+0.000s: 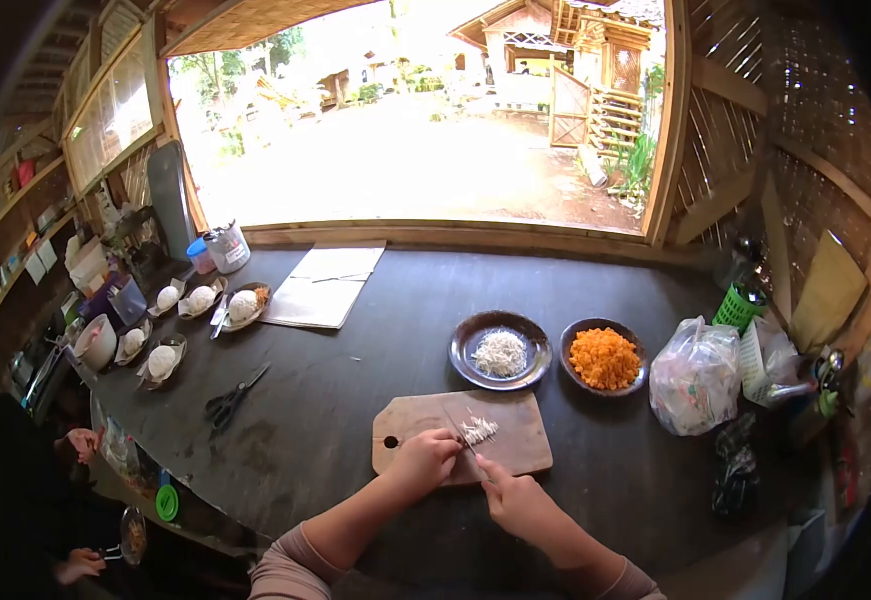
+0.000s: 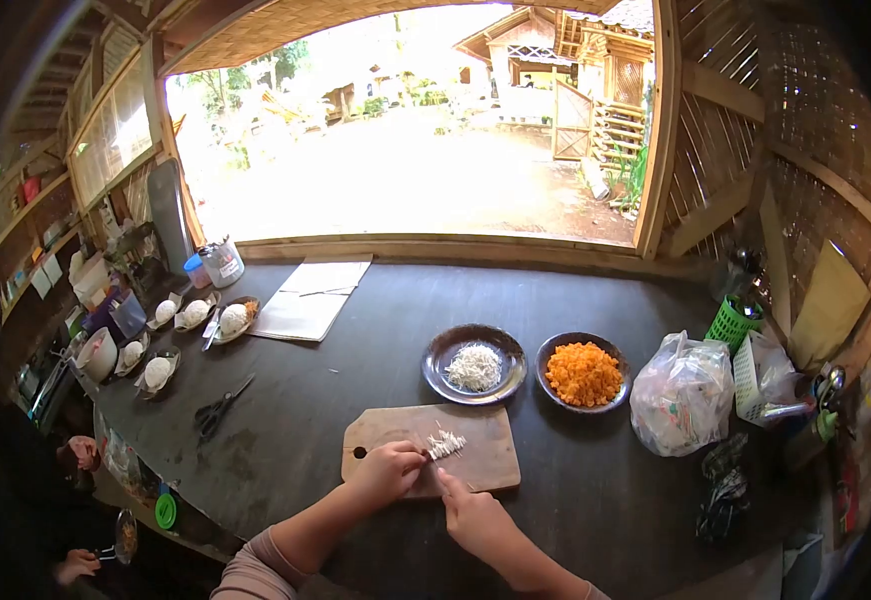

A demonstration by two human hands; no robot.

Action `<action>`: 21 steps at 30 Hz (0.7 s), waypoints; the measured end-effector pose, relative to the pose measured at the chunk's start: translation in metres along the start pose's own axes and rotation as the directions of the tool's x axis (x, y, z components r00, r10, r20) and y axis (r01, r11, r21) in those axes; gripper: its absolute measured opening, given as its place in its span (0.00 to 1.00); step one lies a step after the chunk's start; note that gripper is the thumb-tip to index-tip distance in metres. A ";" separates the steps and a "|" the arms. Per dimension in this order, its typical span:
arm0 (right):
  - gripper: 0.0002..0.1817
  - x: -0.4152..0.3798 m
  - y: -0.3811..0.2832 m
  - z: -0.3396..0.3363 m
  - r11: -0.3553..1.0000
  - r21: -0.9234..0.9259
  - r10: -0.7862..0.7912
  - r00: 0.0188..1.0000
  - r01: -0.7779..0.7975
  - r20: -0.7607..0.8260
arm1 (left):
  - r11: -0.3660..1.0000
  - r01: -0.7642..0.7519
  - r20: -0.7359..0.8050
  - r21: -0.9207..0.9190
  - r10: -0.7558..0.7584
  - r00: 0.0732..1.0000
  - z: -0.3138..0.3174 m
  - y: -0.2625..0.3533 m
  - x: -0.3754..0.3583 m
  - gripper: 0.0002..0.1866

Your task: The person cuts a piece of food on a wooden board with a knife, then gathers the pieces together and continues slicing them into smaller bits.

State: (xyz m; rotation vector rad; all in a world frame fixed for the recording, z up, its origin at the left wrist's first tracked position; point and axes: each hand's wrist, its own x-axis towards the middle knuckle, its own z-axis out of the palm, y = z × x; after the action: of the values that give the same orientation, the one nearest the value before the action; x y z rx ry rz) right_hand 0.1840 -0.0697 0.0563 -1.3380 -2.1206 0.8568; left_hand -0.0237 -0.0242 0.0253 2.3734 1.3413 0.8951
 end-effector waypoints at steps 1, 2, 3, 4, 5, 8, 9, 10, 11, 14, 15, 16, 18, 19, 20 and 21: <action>0.22 0.000 0.001 0.000 1.000 0.002 0.005 1.000 -0.005 0.002 | 1.000 -0.008 -0.007 0.013 0.008 1.000 0.000 0.000 0.000 0.07; 0.22 0.000 0.003 0.000 1.000 0.008 -0.009 1.000 0.009 0.002 | 1.000 -0.005 -0.002 0.010 0.005 1.000 0.001 -0.001 0.000 0.07; 0.22 0.000 0.004 0.000 1.000 0.014 -0.024 1.000 0.024 0.002 | 1.000 0.001 -0.001 0.018 -0.001 1.000 0.001 -0.001 0.000 0.06; 0.22 0.000 0.005 0.000 1.000 0.015 -0.021 1.000 0.021 0.004 | 1.000 0.006 -0.002 0.027 -0.006 1.000 0.001 -0.001 0.000 0.06; 0.22 -0.001 0.006 0.000 0.998 0.031 -0.055 0.998 0.055 -0.010 | 1.000 0.007 0.000 0.025 -0.007 1.000 0.002 -0.002 0.000 0.06; 0.21 -0.001 0.004 -0.002 0.996 0.044 -0.076 0.997 0.077 -0.011 | 1.000 -0.019 -0.027 0.017 0.020 0.999 0.002 -0.002 0.000 0.06; 0.22 -0.002 0.003 -0.003 0.997 0.042 -0.065 0.998 0.065 0.001 | 0.999 -0.024 -0.024 0.021 0.025 0.999 0.002 -0.003 0.000 0.06; 0.22 -0.002 0.003 -0.003 0.997 0.042 -0.065 0.998 0.065 0.002 | 0.999 -0.030 -0.020 0.025 0.030 0.999 0.002 -0.003 0.000 0.06; 0.22 -0.002 0.003 -0.001 0.998 0.040 -0.038 0.999 0.038 0.008 | 0.999 -0.030 -0.021 0.026 0.030 0.999 0.001 -0.003 0.002 0.06; 0.22 -0.002 0.000 0.000 1.000 0.011 0.000 1.000 0.000 0.028 | 0.999 -0.037 0.008 0.023 0.037 0.999 -0.004 0.000 0.003 0.06; 0.22 -0.001 0.000 0.001 1.000 -0.022 0.013 0.999 -0.012 0.039 | 1.000 -0.027 0.011 0.014 0.026 1.000 -0.004 0.001 0.003 0.06; 0.22 0.000 0.002 0.003 1.000 -0.016 0.014 0.999 -0.013 0.043 | 1.000 -0.016 0.017 0.003 0.016 1.000 -0.003 0.001 0.003 0.06; 0.22 0.000 0.008 0.011 0.999 -0.042 -0.023 1.000 0.024 0.015 | 1.000 -0.011 0.024 0.023 0.011 1.000 -0.002 0.000 0.002 0.06; 0.22 0.002 0.013 0.015 0.999 -0.040 -0.022 1.000 0.022 0.016 | 0.999 -0.012 0.024 0.043 0.011 1.000 -0.002 0.000 0.003 0.06; 0.24 0.005 0.018 0.019 0.997 -0.067 -0.046 0.999 0.048 0.019 | 0.999 -0.011 0.027 0.042 0.010 1.000 -0.002 0.000 0.003 0.06; 0.26 0.005 0.021 0.021 0.993 -0.094 -0.067 0.997 0.069 0.023 | 0.999 -0.014 0.022 0.048 0.013 1.000 -0.002 0.001 0.003 0.07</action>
State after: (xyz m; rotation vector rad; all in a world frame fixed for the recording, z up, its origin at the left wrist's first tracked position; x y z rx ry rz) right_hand 0.1805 -0.0637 0.0268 -1.3009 -2.2342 0.7535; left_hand -0.0233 -0.0221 0.0283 2.4242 1.3545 0.8480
